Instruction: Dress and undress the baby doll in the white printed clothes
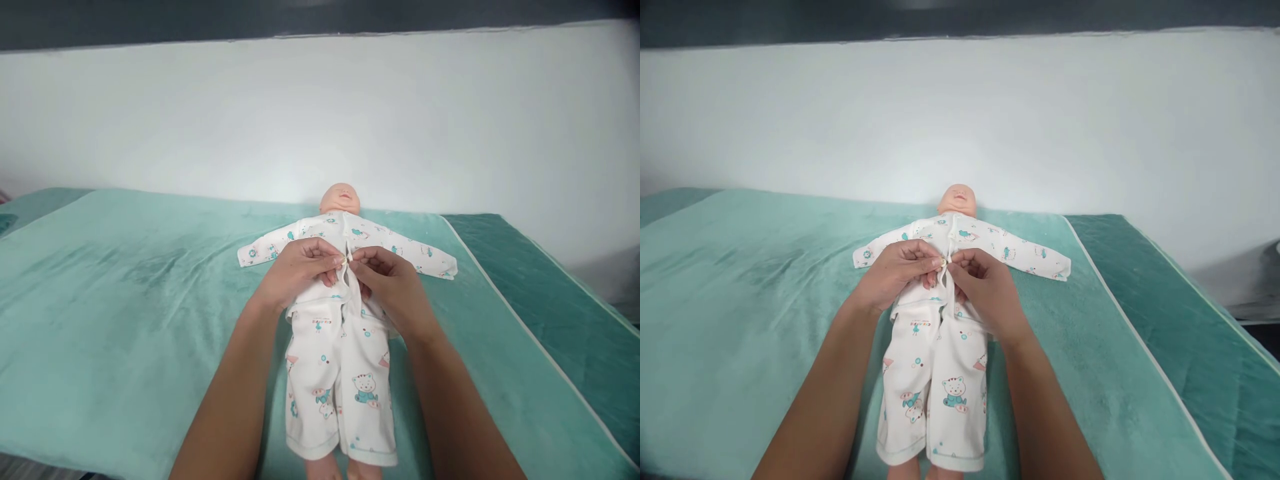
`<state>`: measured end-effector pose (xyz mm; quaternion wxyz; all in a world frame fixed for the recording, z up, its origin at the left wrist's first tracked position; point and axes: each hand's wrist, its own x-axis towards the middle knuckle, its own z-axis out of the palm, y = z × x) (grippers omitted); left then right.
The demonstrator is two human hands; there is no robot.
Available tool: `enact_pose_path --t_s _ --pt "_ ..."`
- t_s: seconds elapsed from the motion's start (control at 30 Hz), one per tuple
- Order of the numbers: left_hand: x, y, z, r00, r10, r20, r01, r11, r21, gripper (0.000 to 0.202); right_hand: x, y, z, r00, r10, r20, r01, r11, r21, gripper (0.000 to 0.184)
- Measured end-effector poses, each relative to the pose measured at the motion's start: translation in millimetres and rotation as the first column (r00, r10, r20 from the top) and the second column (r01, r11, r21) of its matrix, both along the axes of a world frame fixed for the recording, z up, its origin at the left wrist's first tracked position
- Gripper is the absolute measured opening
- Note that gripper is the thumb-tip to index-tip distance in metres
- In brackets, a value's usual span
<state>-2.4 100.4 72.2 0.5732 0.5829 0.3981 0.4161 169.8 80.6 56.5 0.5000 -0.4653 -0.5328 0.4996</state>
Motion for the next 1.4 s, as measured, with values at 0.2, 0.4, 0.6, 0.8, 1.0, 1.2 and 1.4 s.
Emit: enact_pose_path --t_s 0.2,0.4,0.6,0.8,1.0,1.2,1.4 --pt "0.6 -0.6 0.7 1.000 -0.001 0.001 0.001 1.000 -0.009 0.012 0.2 -0.5 0.5 1.000 -0.005 -0.027 0.005 1.000 -0.018 0.022" --pt "2.4 -1.8 2.0 1.000 0.003 0.018 -0.003 1.000 -0.027 0.016 -1.6 -1.6 2.5 1.000 0.011 0.015 -0.011 1.000 -0.024 0.024" --pt "1.3 -0.7 0.7 1.000 -0.026 0.002 0.026 1.000 0.001 0.017 -2.7 -2.2 3.0 0.999 0.019 0.051 -0.019 1.000 -0.004 0.025" --pt "0.6 -0.9 -2.1 0.995 -0.093 -0.022 0.094 0.994 0.049 0.015 -0.8 -3.3 3.9 0.993 0.049 0.110 -0.048 0.999 -0.012 0.021" --pt "0.7 -2.3 1.1 0.987 -0.135 -0.090 0.140 0.989 0.053 0.012 0.6 -1.4 2.2 0.992 0.064 0.113 -0.060 0.997 -0.042 0.020" --pt "-0.3 -2.6 1.8 0.980 -0.149 -0.130 0.157 0.986 0.056 0.010 0.1 -2.8 3.9 0.983 0.071 0.169 -0.065 0.997 -0.041 0.018" --pt "0.8 -1.6 -2.7 0.979 -0.144 -0.144 0.155 0.985 0.069 0.013 -0.2 -4.2 4.8 0.974 0.080 0.211 -0.073 0.996 -0.044 0.017"
